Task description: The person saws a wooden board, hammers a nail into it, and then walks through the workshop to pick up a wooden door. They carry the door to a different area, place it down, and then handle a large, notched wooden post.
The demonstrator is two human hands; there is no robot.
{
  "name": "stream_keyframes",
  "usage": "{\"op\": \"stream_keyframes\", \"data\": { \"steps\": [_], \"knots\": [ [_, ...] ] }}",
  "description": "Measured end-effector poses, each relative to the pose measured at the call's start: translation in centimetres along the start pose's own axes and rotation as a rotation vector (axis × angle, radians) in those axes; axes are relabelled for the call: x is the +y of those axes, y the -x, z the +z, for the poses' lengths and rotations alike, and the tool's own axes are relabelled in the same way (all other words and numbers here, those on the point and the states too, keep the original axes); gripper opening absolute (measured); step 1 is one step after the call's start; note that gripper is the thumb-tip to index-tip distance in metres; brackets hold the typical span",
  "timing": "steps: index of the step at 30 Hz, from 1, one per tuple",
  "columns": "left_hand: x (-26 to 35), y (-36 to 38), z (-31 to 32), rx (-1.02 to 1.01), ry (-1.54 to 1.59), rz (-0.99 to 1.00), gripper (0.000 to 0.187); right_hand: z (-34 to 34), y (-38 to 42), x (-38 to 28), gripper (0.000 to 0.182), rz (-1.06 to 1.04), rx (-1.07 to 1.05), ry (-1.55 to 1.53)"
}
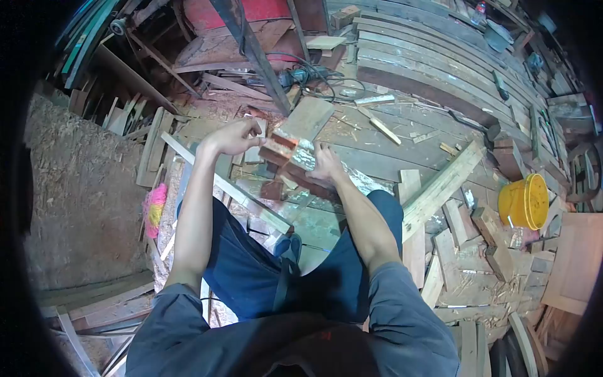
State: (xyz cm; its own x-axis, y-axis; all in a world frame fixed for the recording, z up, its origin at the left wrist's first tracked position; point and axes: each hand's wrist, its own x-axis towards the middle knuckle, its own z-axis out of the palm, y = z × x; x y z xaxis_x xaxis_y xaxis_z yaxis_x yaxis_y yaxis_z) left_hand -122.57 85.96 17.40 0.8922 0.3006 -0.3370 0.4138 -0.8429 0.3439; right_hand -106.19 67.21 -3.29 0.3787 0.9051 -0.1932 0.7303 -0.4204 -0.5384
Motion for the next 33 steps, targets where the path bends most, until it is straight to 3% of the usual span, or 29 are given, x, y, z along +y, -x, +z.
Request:
{"op": "stream_keyframes", "data": {
  "steps": [3, 4, 8, 14, 19, 22, 25, 26, 29, 30, 33],
  "knots": [
    [1.3, -1.5, -1.2, 0.204, 0.043, 0.072, 0.037, -2.0, -0.1, 0.9, 0.102, 0.011, 0.175, -0.051],
    [2.1, -2.0, -1.3, 0.429, 0.100, 0.176, 0.026, -3.0, 0.1, 1.0, 0.102, -0.005, 0.246, -0.093],
    [4.5, -3.6, -1.8, 0.948, 0.233, 0.282, 0.022, -6.8, 1.5, 2.1, 0.107, -0.081, 0.464, -0.294],
    [6.5, -5.3, -1.8, 1.156, 0.364, 0.278, 0.022, -11.0, 5.2, 4.7, 0.100, -0.092, 0.611, -0.613],
    [8.1, -8.5, 0.2, 1.054, 0.550, 0.404, 0.036, -10.8, 8.6, 6.7, 0.102, -0.152, 0.609, -0.878],
    [9.5, -10.3, 2.0, 0.913, 0.660, 0.447, 0.043, -10.9, 10.2, 7.7, 0.106, -0.139, 0.596, -0.873],
    [10.6, -11.5, 3.2, 0.857, 0.605, 0.542, 0.038, -11.8, 12.8, 6.2, 0.103, -0.091, 0.624, -0.825],
    [10.9, -11.4, 3.2, 0.704, 0.676, 0.517, 0.047, -12.1, 13.2, 6.4, 0.104, -0.095, 0.617, -0.812],
    [12.2, -10.9, 3.7, 0.533, 0.714, 0.614, 0.057, -12.3, 15.0, 6.4, 0.108, -0.080, 0.605, -0.719],
    [12.3, -10.6, 3.5, 0.378, 0.718, 0.609, 0.075, -12.0, 15.1, 7.0, 0.110, -0.080, 0.592, -0.681],
    [13.5, -10.1, 4.3, 0.343, 0.524, 0.713, 0.097, -11.2, 15.8, 7.9, 0.114, -0.075, 0.567, -0.504]
  ]
}}
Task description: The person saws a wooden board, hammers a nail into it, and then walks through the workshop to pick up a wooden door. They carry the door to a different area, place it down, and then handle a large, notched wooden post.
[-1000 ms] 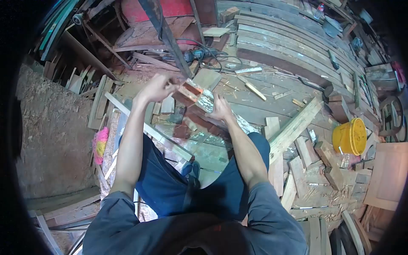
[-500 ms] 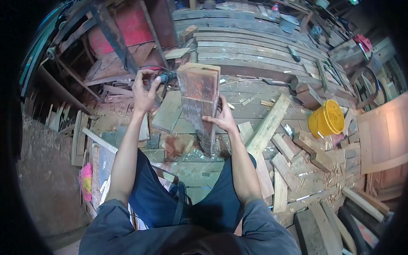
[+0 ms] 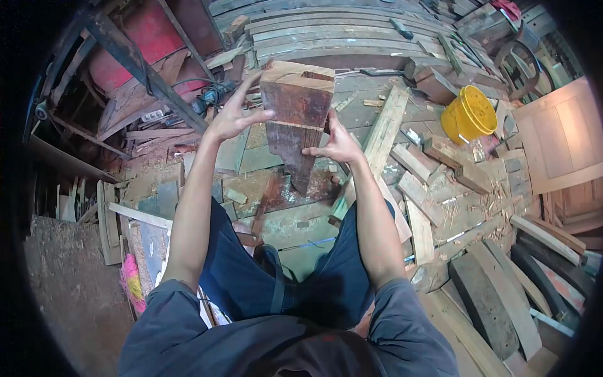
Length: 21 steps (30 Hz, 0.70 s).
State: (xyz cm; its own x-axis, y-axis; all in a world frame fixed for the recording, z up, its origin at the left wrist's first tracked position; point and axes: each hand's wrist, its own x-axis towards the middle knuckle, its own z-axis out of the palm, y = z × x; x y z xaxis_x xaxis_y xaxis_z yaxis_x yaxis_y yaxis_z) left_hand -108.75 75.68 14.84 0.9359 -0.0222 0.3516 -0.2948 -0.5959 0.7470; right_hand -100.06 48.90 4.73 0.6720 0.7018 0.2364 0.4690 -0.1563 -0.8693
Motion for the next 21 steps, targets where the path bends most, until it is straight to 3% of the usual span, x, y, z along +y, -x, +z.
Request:
{"op": "stream_keyframes", "data": {
  "steps": [5, 7, 9, 14, 21],
  "knots": [
    [2.3, 1.1, 0.5, -0.083, 0.081, -0.129, 0.096, 0.0, 0.7, -3.2, 0.106, 0.004, -0.100, 0.148],
    [2.8, 2.0, 0.5, -0.059, 0.010, -0.078, 0.094, -0.1, 0.9, -3.4, 0.097, 0.020, -0.165, 0.277],
    [1.3, 2.1, 1.2, 0.068, -0.107, 0.096, 0.099, -0.3, 1.1, -4.0, 0.094, 0.095, -0.219, 0.119],
    [5.9, 2.9, 1.8, 0.134, -0.351, 0.093, 0.091, -2.3, 2.4, -8.7, 0.091, 0.226, 0.002, -0.253],
    [7.4, 2.5, 3.5, 0.193, -0.365, 0.174, 0.089, -2.5, 3.7, -9.0, 0.072, 0.086, 0.104, -0.136]
  ]
}}
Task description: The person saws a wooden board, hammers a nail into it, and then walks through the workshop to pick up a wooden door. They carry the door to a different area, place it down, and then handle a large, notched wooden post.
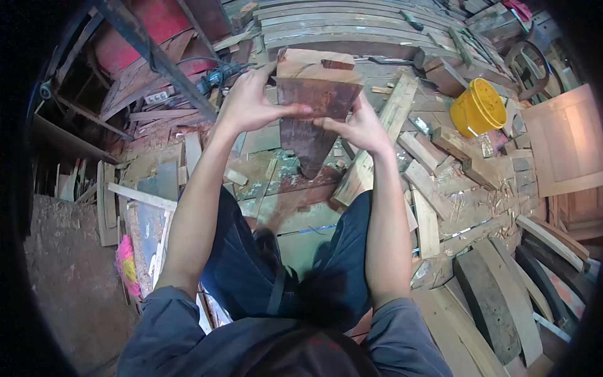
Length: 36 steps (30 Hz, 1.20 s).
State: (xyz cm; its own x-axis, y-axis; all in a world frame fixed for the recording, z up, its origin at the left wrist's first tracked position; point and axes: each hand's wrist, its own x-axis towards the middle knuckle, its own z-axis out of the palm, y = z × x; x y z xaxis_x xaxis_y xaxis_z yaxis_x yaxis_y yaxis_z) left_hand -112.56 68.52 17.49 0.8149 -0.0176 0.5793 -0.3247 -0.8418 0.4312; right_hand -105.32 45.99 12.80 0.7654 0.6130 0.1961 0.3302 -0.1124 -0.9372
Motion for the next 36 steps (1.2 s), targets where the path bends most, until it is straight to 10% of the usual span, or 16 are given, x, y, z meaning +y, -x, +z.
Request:
{"op": "stream_keyframes", "data": {
  "steps": [36],
  "knots": [
    [-2.8, -1.2, 4.4, 0.123, 0.199, -0.103, 0.105, -0.2, -2.2, 6.2, 0.068, 0.044, 0.270, -0.320]
  ]
}}
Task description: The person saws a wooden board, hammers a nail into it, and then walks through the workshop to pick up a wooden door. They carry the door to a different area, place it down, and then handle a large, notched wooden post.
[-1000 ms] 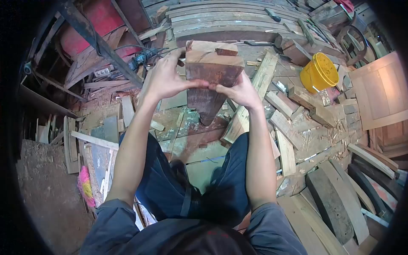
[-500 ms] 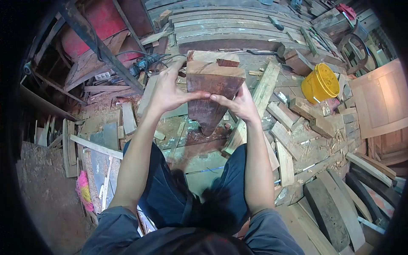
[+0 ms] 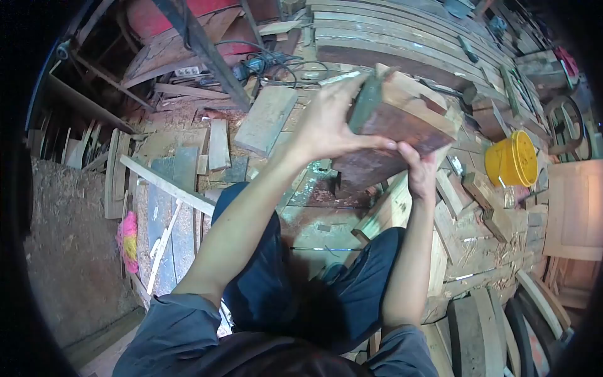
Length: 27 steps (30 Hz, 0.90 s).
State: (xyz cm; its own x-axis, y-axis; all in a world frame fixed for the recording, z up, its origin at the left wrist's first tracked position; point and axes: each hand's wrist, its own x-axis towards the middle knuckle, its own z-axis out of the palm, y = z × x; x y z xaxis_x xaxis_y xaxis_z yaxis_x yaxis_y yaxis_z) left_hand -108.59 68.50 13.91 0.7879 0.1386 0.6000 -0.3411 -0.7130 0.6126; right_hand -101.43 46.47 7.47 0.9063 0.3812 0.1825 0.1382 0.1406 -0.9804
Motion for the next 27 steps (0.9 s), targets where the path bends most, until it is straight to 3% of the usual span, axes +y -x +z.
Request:
{"op": "stream_keyframes", "data": {
  "steps": [3, 12, 21, 27],
  "knots": [
    [-0.7, -0.2, 0.6, -0.068, 0.054, -0.023, 0.118, -1.2, -0.3, 0.8, 0.063, 0.007, -0.015, -0.024],
    [-2.0, -0.2, -0.4, -0.165, 0.158, -0.058, 0.094, -2.0, -0.6, 1.7, 0.070, 0.057, 0.004, -0.112],
    [-3.5, -0.4, -1.2, 0.100, 0.032, -0.043, 0.082, -1.1, -0.9, 0.7, 0.073, 0.166, 0.102, -0.124],
    [-3.3, -0.8, -1.5, 0.165, 0.277, -0.116, 0.059, 1.2, -0.6, -0.2, 0.065, 0.031, 0.150, 0.208]
  ]
}}
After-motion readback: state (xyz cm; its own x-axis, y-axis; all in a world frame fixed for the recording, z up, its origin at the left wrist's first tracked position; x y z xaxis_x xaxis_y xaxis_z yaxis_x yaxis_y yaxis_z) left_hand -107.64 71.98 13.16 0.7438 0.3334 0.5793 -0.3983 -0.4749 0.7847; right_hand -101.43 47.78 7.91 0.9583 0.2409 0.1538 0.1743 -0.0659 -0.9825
